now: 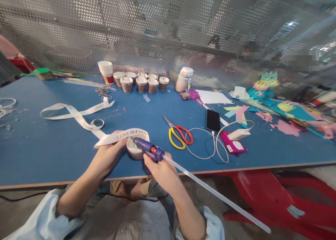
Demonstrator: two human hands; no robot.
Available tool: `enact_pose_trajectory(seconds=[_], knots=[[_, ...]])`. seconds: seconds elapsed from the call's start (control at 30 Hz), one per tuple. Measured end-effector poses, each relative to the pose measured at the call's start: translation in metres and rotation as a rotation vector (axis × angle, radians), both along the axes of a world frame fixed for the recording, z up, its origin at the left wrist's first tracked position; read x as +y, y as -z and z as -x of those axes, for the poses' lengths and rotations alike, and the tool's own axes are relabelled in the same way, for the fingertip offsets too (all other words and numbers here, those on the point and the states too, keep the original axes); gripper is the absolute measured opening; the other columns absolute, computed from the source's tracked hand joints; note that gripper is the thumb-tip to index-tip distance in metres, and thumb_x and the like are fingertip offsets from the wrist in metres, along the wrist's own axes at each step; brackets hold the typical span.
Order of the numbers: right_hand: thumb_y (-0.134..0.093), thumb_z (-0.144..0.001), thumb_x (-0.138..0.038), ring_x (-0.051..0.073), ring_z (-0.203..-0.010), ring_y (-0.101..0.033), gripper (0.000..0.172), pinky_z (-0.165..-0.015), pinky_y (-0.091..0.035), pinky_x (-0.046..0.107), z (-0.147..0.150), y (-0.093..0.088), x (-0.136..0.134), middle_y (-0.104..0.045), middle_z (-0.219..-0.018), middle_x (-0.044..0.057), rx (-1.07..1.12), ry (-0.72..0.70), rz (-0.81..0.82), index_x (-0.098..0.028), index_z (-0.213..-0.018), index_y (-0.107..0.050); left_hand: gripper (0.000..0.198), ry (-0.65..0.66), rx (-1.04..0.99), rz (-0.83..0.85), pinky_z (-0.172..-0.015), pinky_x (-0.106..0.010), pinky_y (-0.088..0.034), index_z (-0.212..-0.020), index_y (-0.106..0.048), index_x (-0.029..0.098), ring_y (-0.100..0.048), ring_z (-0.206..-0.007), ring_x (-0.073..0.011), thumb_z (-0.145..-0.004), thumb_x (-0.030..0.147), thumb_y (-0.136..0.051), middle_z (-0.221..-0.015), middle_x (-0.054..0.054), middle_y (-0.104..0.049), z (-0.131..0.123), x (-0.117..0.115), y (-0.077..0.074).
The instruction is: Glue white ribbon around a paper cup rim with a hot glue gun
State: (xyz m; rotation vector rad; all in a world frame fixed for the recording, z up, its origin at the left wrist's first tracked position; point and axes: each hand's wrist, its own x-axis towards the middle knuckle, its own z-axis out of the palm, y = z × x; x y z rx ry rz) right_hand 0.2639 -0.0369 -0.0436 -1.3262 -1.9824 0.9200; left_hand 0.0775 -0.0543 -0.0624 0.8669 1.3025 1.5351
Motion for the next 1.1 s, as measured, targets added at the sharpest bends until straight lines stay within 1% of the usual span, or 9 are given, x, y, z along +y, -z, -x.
enact_pose_trajectory(seconds=[0.17,0.23,0.33,0.4,0.53,0.6,0.77,0.93,1.1], knots=[[-0.056,-0.084,-0.036,0.015,-0.054,-0.056,0.022,-0.052,-0.047,0.023,0.0015,-0.0016,-0.0025,-0.062,-0.06,0.001,0.06,0.031,-0.031,-0.019,-0.071,-0.063,0.025,0.01,-0.051,-0.037,-0.093,-0.032,-0.045,-0.098,-0.069,0.017,-0.064,-0.101,-0.022,-0.076,0.029,-0.07,-0.102,-0.006,-0.072,-0.0013,0.0009,-0.0009],[-0.056,-0.084,-0.035,0.014,-0.051,-0.054,0.022,-0.051,-0.046,0.022,0.0026,-0.0022,-0.0032,-0.06,-0.057,-0.001,0.083,0.017,-0.025,-0.019,-0.07,-0.061,0.024,0.001,-0.048,-0.039,-0.093,-0.033,-0.045,-0.097,-0.07,0.017,-0.064,-0.1,-0.0221,-0.077,0.03,-0.07,-0.101,-0.007,-0.073,-0.0012,0.0014,-0.0001],[-0.056,-0.084,-0.033,0.015,-0.058,-0.059,0.021,-0.056,-0.048,0.023,0.0034,-0.0035,-0.0035,-0.064,-0.062,0.0,0.06,-0.032,-0.031,-0.019,-0.071,-0.064,0.024,-0.017,-0.034,-0.036,-0.093,-0.033,-0.045,-0.096,-0.07,0.016,-0.064,-0.098,-0.0219,-0.077,0.031,-0.069,-0.099,-0.007,-0.072,0.0002,0.0015,0.0023],[-0.056,-0.084,-0.033,0.017,-0.063,-0.062,0.021,-0.059,-0.049,0.023,0.0034,-0.0031,-0.0036,-0.067,-0.066,0.001,0.04,-0.025,-0.042,-0.02,-0.071,-0.065,0.025,-0.011,-0.031,-0.026,-0.093,-0.034,-0.045,-0.097,-0.069,0.016,-0.064,-0.098,-0.0222,-0.078,0.031,-0.069,-0.1,-0.007,-0.072,0.0007,0.001,0.0029],[-0.057,-0.084,-0.035,0.015,-0.054,-0.059,0.021,-0.053,-0.047,0.023,0.0037,0.0003,-0.0047,-0.064,-0.059,0.001,0.085,0.055,-0.047,-0.019,-0.07,-0.061,0.026,0.013,-0.034,-0.022,-0.094,-0.034,-0.044,-0.099,-0.069,0.016,-0.063,-0.1,-0.022,-0.078,0.031,-0.069,-0.102,-0.007,-0.071,-0.0004,0.0001,0.001],[-0.057,-0.084,-0.034,0.015,-0.052,-0.058,0.02,-0.052,-0.046,0.023,0.0037,0.0008,-0.0054,-0.064,-0.059,0.0,0.088,0.052,-0.045,-0.019,-0.071,-0.061,0.025,0.01,-0.035,-0.026,-0.093,-0.032,-0.044,-0.097,-0.069,0.016,-0.063,-0.099,-0.0213,-0.077,0.03,-0.069,-0.1,-0.006,-0.072,-0.001,0.0001,0.0004],[-0.055,-0.086,-0.034,0.018,-0.068,-0.066,0.022,-0.064,-0.05,0.024,0.0032,-0.0018,-0.0048,-0.069,-0.069,0.002,0.048,-0.02,-0.048,-0.02,-0.073,-0.066,0.025,0.001,-0.032,-0.017,-0.09,-0.031,-0.045,-0.097,-0.068,0.017,-0.064,-0.094,-0.0204,-0.077,0.032,-0.07,-0.095,-0.005,-0.072,0.0002,0.0001,0.002],[-0.056,-0.085,-0.034,0.017,-0.06,-0.064,0.022,-0.057,-0.049,0.024,0.0029,-0.0002,-0.0051,-0.067,-0.063,0.002,0.055,0.033,-0.061,-0.019,-0.072,-0.065,0.024,0.016,-0.018,-0.028,-0.091,-0.031,-0.045,-0.097,-0.069,0.017,-0.064,-0.097,-0.021,-0.078,0.031,-0.07,-0.099,-0.006,-0.072,0.0007,-0.001,0.0021],[-0.053,-0.087,-0.035,0.017,-0.061,-0.063,0.027,-0.059,-0.05,0.024,0.0009,0.0004,-0.0056,-0.066,-0.06,0.0,0.073,-0.056,-0.004,-0.021,-0.067,-0.065,0.024,-0.008,-0.036,-0.018,-0.091,-0.032,-0.045,-0.095,-0.068,0.017,-0.065,-0.096,-0.0212,-0.078,0.033,-0.07,-0.098,-0.006,-0.072,0.0004,-0.0011,0.0058]])
